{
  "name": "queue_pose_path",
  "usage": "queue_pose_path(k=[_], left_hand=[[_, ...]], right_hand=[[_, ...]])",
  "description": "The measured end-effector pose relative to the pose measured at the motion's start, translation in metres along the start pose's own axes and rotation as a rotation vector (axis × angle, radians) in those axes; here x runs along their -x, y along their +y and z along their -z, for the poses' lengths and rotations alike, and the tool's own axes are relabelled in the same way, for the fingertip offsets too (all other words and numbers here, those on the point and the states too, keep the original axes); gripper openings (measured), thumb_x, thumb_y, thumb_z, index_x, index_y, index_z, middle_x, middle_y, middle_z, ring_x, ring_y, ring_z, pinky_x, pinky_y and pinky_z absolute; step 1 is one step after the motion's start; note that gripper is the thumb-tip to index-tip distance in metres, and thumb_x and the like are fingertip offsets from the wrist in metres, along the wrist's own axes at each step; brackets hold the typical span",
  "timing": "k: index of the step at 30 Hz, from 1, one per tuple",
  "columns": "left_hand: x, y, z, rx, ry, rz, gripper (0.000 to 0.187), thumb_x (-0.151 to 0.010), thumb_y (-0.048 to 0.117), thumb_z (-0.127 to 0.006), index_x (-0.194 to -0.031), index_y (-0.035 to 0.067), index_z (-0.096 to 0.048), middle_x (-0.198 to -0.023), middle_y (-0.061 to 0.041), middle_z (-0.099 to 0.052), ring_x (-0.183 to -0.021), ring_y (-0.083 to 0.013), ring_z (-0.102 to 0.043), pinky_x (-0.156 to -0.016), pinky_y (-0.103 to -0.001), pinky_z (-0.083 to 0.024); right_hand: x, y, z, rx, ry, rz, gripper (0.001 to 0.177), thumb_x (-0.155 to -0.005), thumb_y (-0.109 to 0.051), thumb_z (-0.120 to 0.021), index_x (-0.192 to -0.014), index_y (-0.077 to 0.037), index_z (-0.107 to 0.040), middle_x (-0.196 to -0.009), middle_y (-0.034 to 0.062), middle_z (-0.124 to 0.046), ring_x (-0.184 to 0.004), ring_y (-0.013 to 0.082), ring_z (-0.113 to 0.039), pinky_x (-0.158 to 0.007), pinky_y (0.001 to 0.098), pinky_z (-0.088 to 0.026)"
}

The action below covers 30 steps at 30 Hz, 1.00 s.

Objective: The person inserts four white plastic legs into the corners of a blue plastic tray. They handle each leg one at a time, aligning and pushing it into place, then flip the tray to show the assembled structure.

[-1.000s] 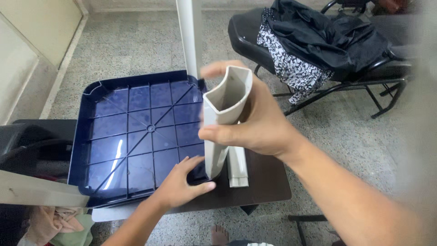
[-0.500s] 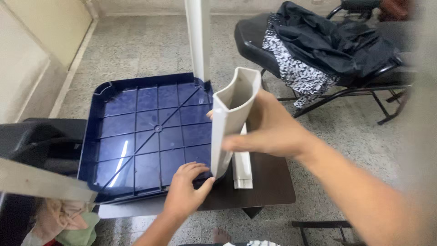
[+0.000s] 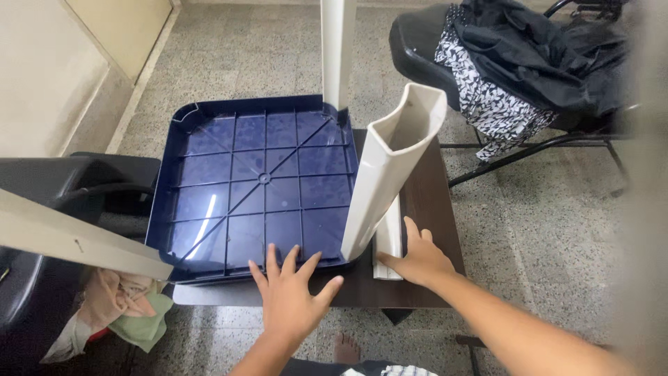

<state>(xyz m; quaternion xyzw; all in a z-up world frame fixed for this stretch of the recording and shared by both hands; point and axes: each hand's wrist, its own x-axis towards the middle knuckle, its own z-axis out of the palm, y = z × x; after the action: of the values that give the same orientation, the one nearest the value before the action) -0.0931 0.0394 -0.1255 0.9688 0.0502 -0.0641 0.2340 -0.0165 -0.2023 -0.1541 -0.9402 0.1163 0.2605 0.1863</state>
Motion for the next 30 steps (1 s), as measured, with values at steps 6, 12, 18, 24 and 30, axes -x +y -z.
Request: queue_pose_path(k=[6,12,18,24,30], left_hand=[[-0.021,0.002,-0.002,0.212,-0.126,0.198,0.051,-0.075,0.065,-0.066,-0.100,0.026,-0.087,-0.159,-0.006,-0.037,-0.154,-0.0394,-0.002,-0.116,-0.066,0.015],[-0.023,-0.011,-0.014,0.235,-0.034,0.114,0.054,-0.079,0.066,-0.064,-0.093,0.019,-0.088,-0.155,-0.010,-0.045,-0.153,-0.0371,-0.008,-0.116,-0.065,0.014],[-0.026,-0.020,-0.017,0.245,-0.052,0.125,0.059,-0.083,0.065,-0.060,-0.087,0.013,-0.087,-0.155,-0.007,-0.047,-0.154,-0.0342,-0.008,-0.118,-0.062,0.013],[-0.031,-0.041,-0.016,0.210,-0.022,0.101,0.060,-0.087,0.062,-0.055,-0.082,0.013,-0.087,-0.152,-0.002,-0.052,-0.153,-0.0310,-0.011,-0.119,-0.061,0.012],[-0.039,-0.082,-0.012,0.142,-0.038,0.031,0.055,-0.092,0.058,-0.048,-0.084,0.023,-0.089,-0.148,0.007,-0.057,-0.152,-0.0279,-0.017,-0.120,-0.059,0.009]], right_hand=[[0.009,-0.019,0.000,-0.055,0.047,-0.039,0.086,-0.075,-0.040,-0.076,-0.147,-0.021,-0.033,-0.133,0.0168,-0.063,-0.125,0.0386,-0.063,-0.104,0.0461,-0.051],[0.003,-0.006,0.001,0.024,0.021,-0.156,0.087,-0.073,-0.041,-0.083,-0.140,-0.014,-0.036,-0.130,0.0190,-0.064,-0.122,0.0390,-0.065,-0.103,0.0451,-0.052],[-0.005,0.022,-0.009,0.078,-0.002,-0.189,0.110,-0.071,-0.038,-0.088,-0.151,-0.013,-0.018,-0.136,0.0210,-0.054,-0.124,0.0388,-0.061,-0.103,0.0444,-0.052],[-0.022,0.054,-0.025,-0.153,0.015,-0.143,0.079,-0.068,-0.030,-0.083,-0.129,0.000,-0.043,-0.121,0.0244,-0.064,-0.113,0.0387,-0.068,-0.095,0.0441,-0.055],[-0.016,0.062,-0.013,-0.473,0.119,0.012,0.046,-0.069,-0.023,-0.075,-0.105,0.000,-0.061,-0.094,0.0196,-0.073,-0.092,0.0315,-0.073,-0.083,0.0429,-0.056]])
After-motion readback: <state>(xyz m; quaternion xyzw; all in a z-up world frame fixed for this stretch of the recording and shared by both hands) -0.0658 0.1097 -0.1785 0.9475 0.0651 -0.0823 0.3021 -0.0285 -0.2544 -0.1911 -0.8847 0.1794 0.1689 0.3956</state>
